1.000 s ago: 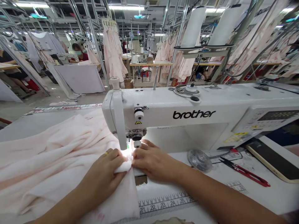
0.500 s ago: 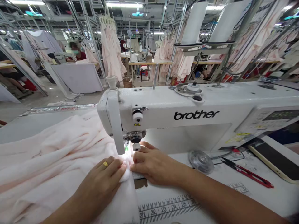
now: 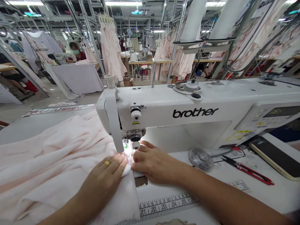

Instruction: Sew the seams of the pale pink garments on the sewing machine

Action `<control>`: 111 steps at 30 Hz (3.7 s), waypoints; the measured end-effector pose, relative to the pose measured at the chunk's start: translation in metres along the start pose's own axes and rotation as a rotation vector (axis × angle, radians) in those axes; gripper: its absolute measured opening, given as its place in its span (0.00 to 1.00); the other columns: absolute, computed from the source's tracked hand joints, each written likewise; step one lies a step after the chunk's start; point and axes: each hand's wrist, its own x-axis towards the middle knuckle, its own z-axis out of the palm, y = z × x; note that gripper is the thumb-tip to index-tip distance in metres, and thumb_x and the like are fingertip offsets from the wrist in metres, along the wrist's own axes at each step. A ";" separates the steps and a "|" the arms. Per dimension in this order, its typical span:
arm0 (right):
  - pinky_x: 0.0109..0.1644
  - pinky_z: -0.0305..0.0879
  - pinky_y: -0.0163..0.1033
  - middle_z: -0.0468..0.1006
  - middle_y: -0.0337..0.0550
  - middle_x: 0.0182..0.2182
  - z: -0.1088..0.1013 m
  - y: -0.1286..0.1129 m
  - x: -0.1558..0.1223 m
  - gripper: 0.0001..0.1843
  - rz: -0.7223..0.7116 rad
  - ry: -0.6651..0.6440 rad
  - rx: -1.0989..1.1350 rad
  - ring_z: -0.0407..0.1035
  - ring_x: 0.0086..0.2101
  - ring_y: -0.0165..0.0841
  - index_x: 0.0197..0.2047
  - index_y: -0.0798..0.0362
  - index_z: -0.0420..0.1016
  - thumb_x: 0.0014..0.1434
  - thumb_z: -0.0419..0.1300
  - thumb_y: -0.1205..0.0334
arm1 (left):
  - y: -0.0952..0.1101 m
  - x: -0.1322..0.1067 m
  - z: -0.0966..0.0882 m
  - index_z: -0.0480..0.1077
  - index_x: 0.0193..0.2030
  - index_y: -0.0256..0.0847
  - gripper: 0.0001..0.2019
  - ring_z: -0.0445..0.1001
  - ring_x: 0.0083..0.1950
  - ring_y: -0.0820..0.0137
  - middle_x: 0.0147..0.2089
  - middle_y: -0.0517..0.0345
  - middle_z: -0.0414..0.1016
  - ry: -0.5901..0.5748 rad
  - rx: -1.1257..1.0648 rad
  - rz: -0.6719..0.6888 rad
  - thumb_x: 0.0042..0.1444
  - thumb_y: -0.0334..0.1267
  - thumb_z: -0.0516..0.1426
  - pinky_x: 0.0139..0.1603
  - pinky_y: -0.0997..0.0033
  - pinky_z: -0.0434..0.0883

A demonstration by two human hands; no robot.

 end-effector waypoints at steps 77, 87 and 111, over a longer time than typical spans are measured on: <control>0.64 0.49 0.46 0.78 0.42 0.45 0.000 -0.001 -0.002 0.11 0.003 0.120 0.043 0.65 0.48 0.33 0.50 0.53 0.72 0.70 0.52 0.61 | -0.022 0.005 0.006 0.67 0.49 0.39 0.11 0.76 0.52 0.58 0.50 0.45 0.76 -0.159 -0.231 -0.185 0.63 0.31 0.49 0.48 0.56 0.76; 0.59 0.57 0.40 0.78 0.40 0.46 0.001 -0.012 -0.004 0.07 -0.237 -0.007 0.067 0.65 0.48 0.34 0.41 0.54 0.74 0.65 0.55 0.65 | -0.030 -0.022 -0.031 0.66 0.51 0.43 0.14 0.70 0.55 0.58 0.57 0.47 0.68 -0.274 -0.165 -0.149 0.60 0.42 0.57 0.49 0.59 0.73; 0.36 0.55 0.39 0.77 0.33 0.33 0.011 -0.015 -0.008 0.11 -0.260 0.022 0.146 0.62 0.30 0.31 0.32 0.51 0.71 0.65 0.55 0.57 | 0.001 -0.008 -0.021 0.61 0.64 0.38 0.25 0.63 0.65 0.58 0.63 0.48 0.68 -0.327 -0.173 -0.059 0.63 0.44 0.55 0.64 0.59 0.64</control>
